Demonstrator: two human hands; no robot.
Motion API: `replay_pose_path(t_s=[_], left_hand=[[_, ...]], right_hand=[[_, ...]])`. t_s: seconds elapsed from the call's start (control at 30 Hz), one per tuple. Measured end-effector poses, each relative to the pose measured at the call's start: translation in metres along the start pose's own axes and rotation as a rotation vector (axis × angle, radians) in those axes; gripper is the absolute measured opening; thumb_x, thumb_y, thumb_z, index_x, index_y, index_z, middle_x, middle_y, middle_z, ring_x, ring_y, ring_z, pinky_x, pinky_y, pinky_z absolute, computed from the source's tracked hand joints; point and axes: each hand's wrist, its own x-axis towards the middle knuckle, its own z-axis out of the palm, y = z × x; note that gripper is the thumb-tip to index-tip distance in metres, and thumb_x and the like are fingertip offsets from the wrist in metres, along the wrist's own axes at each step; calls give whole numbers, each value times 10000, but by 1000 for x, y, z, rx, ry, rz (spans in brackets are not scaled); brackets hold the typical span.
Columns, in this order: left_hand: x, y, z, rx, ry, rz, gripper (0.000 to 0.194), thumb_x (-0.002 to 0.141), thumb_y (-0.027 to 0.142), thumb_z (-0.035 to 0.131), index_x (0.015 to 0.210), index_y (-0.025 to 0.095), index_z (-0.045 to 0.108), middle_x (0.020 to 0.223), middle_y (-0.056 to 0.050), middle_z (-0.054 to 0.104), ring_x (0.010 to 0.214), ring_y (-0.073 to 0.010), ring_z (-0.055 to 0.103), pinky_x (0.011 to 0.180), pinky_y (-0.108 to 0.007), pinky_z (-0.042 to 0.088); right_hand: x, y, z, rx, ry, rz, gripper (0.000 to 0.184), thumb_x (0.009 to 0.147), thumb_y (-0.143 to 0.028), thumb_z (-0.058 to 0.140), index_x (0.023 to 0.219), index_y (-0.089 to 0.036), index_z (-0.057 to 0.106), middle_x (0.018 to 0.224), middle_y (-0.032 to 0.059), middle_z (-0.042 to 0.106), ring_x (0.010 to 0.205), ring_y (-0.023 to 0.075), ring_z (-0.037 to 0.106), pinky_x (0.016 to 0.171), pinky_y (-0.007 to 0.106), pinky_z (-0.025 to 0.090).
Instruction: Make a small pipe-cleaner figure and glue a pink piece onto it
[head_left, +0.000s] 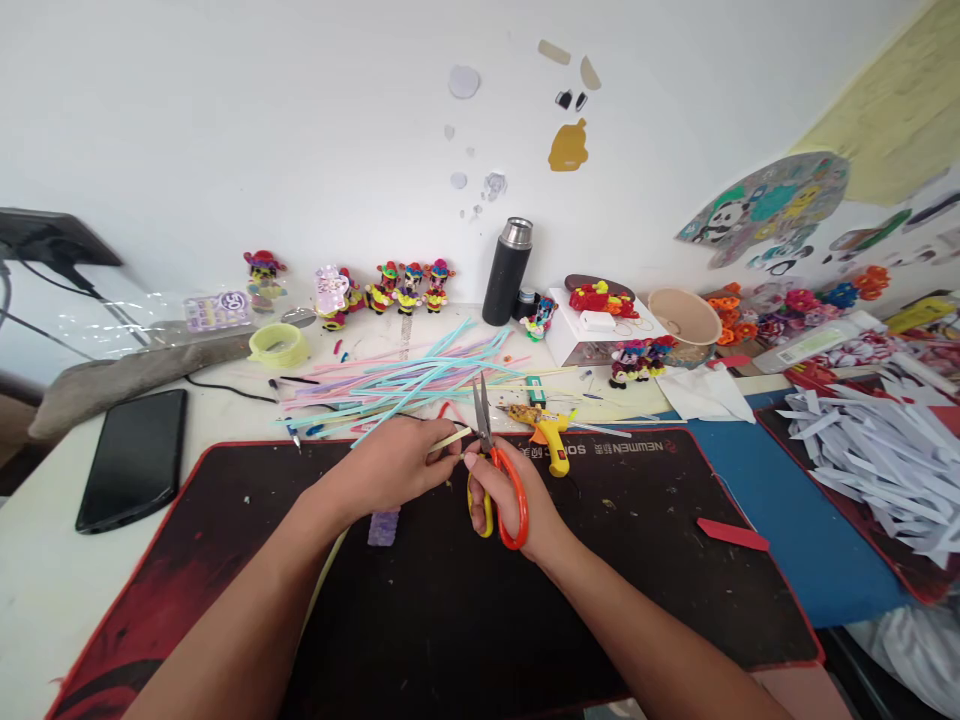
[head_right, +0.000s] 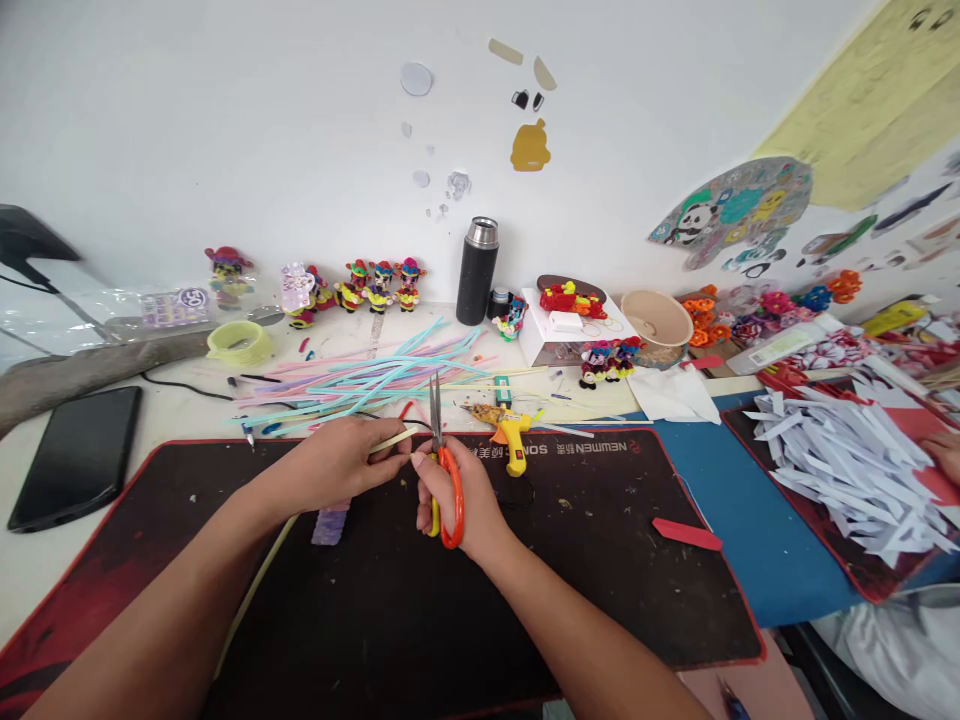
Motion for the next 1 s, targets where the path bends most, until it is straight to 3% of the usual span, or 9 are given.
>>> replay_pose_path(t_s=[0.73, 0.87, 1.0], left_hand=[[0, 4, -5, 9, -19, 51, 93, 918, 224, 572, 892, 219, 662, 723, 17, 654, 630, -161, 557, 613, -264, 318], [-1, 1, -4, -71, -17, 49, 168, 994, 326, 540, 954, 220, 664, 826, -4, 696, 726, -177, 612, 670, -264, 365], [-2, -1, -4, -130, -26, 42, 368, 1076, 457, 389, 984, 210, 645, 824, -21, 678, 749, -191, 616, 726, -281, 403]], right_hand=[[2, 0, 2, -95, -42, 21, 346, 859, -518, 703, 916, -228, 523, 512, -114, 517, 328, 114, 514, 345, 201, 415], [2, 1, 1, -67, -23, 13, 325, 871, -496, 704, 926, -229, 526, 520, -111, 520, 327, 112, 509, 344, 199, 417], [5, 1, -3, -13, 27, -13, 310, 884, -489, 691, 941, -230, 530, 518, -108, 517, 329, 115, 504, 334, 194, 398]])
